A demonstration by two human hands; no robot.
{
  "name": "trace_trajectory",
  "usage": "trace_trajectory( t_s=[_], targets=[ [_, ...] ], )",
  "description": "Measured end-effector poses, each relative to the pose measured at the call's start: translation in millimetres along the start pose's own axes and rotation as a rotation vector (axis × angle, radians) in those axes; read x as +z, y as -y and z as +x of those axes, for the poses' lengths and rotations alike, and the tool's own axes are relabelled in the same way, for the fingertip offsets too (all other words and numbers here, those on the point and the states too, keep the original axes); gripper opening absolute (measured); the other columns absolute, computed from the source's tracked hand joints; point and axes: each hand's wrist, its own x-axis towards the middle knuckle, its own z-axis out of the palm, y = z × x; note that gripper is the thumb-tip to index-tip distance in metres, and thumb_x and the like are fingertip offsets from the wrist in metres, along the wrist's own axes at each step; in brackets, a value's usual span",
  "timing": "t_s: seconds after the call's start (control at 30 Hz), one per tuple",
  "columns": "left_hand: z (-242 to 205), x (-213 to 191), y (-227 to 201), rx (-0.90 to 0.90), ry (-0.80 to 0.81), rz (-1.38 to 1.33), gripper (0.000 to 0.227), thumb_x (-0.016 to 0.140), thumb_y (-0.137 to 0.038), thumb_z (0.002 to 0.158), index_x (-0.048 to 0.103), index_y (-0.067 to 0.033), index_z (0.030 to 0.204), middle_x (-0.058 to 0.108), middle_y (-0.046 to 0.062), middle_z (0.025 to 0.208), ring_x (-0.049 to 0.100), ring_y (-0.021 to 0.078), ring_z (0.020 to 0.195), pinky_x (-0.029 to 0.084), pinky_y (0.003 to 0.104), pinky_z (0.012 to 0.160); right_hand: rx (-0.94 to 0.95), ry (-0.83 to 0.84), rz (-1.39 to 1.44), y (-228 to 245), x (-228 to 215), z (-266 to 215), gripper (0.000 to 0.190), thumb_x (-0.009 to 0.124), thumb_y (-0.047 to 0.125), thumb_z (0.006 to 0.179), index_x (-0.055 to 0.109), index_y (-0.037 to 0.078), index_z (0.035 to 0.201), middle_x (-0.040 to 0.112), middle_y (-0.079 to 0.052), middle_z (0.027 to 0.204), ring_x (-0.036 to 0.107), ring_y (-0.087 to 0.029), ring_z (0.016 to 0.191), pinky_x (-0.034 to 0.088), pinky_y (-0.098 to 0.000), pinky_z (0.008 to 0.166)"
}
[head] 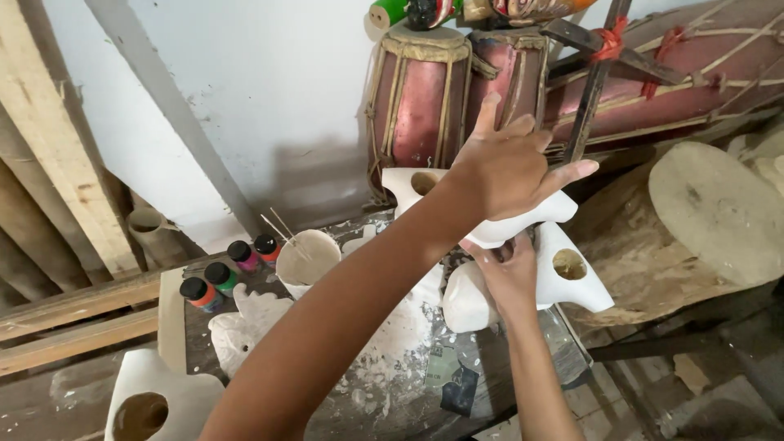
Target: Applying a white coating to plaster figurine components using a brush
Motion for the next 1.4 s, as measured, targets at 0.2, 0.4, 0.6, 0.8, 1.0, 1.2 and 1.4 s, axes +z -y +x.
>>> trace_trajectory(
  t_s=[0.2,0.4,0.6,0.8,1.0,1.2,1.4],
  targets=[
    [6.2,-9.2,-12.3,-0.063,0.246,0.037,0.101,-0.009,-0.062,0.081,0.077,-0.0087,0.070,0.073,0.014,0.111,0.021,0.0320,0.161,-0.011,0.060,0.128,-0.043,0.018,0.010,-14.1,-5.0,7.1,0.056,0.080,-0.002,0.074,0.060,0.006,0.126,0.073,-0.009,0.118,0.069,-0.016,0.112,0.058,-0.0290,0.095],
    [6.8,-24.5,-28.8,-0.125,0.409,0.132,0.104,-0.011,-0.061,0.081,0.084,-0.0179,0.084,0.069,0.011,0.122,0.011,0.0242,0.162,-0.015,0.052,0.128,0.014,0.023,0.039,-22.9,-5.3,8.3,0.058,0.077,-0.005,0.077,0.056,0.007,0.131,0.068,-0.006,0.124,0.065,-0.015,0.115,0.056,-0.0315,0.104],
    [26.8,-20.4,-27.4,-0.132,0.614,0.116,0.057,0.014,-0.051,0.110,-0.028,-0.0592,0.149,0.039,0.009,0.166,-0.002,0.0329,0.162,0.018,0.052,0.121,0.019,0.005,0.067,-18.4,0.3,4.5,0.062,0.075,-0.004,0.074,0.057,0.005,0.132,0.072,-0.010,0.122,0.068,-0.017,0.113,0.059,-0.0319,0.096],
    [27.1,-22.0,-32.8,-0.119,0.674,0.102,0.081,0.017,-0.006,0.106,-0.026,-0.0592,0.150,0.021,0.008,0.174,-0.015,0.0407,0.161,0.025,0.058,0.117,-0.003,-0.012,0.048,-13.3,0.6,3.2,0.061,0.075,0.001,0.077,0.055,0.006,0.135,0.068,-0.007,0.130,0.065,-0.017,0.121,0.056,-0.0305,0.100],
    [14.5,-31.5,-43.0,-0.331,0.644,-0.117,0.149,-0.017,-0.071,0.028,0.023,-0.0300,0.166,0.020,0.020,0.168,0.011,0.0390,0.157,0.006,0.051,0.125,0.016,-0.022,0.014,-28.5,-1.7,10.3,0.057,0.078,0.002,0.074,0.060,0.007,0.128,0.071,-0.007,0.120,0.068,-0.014,0.108,0.057,-0.0284,0.090],
    [12.6,-36.7,-35.5,-0.250,0.676,-0.213,0.130,-0.017,-0.072,0.030,-0.009,-0.0534,0.159,0.015,0.008,0.174,0.020,0.0373,0.156,0.006,0.058,0.122,0.035,-0.021,0.025,-27.0,2.1,11.5,0.066,0.078,-0.005,0.073,0.056,0.007,0.134,0.066,-0.009,0.132,0.065,-0.019,0.121,0.058,-0.0329,0.101],
    [9.4,-44.7,-35.1,-0.161,0.685,-0.052,0.114,-0.021,-0.070,0.036,-0.021,-0.0593,0.149,0.015,-0.005,0.176,0.019,0.0379,0.157,0.005,0.063,0.120,0.108,-0.005,-0.119,-12.3,3.8,6.3,0.058,0.080,0.000,0.078,0.055,0.006,0.130,0.071,-0.010,0.121,0.067,-0.019,0.114,0.058,-0.0316,0.100]
  ],
)
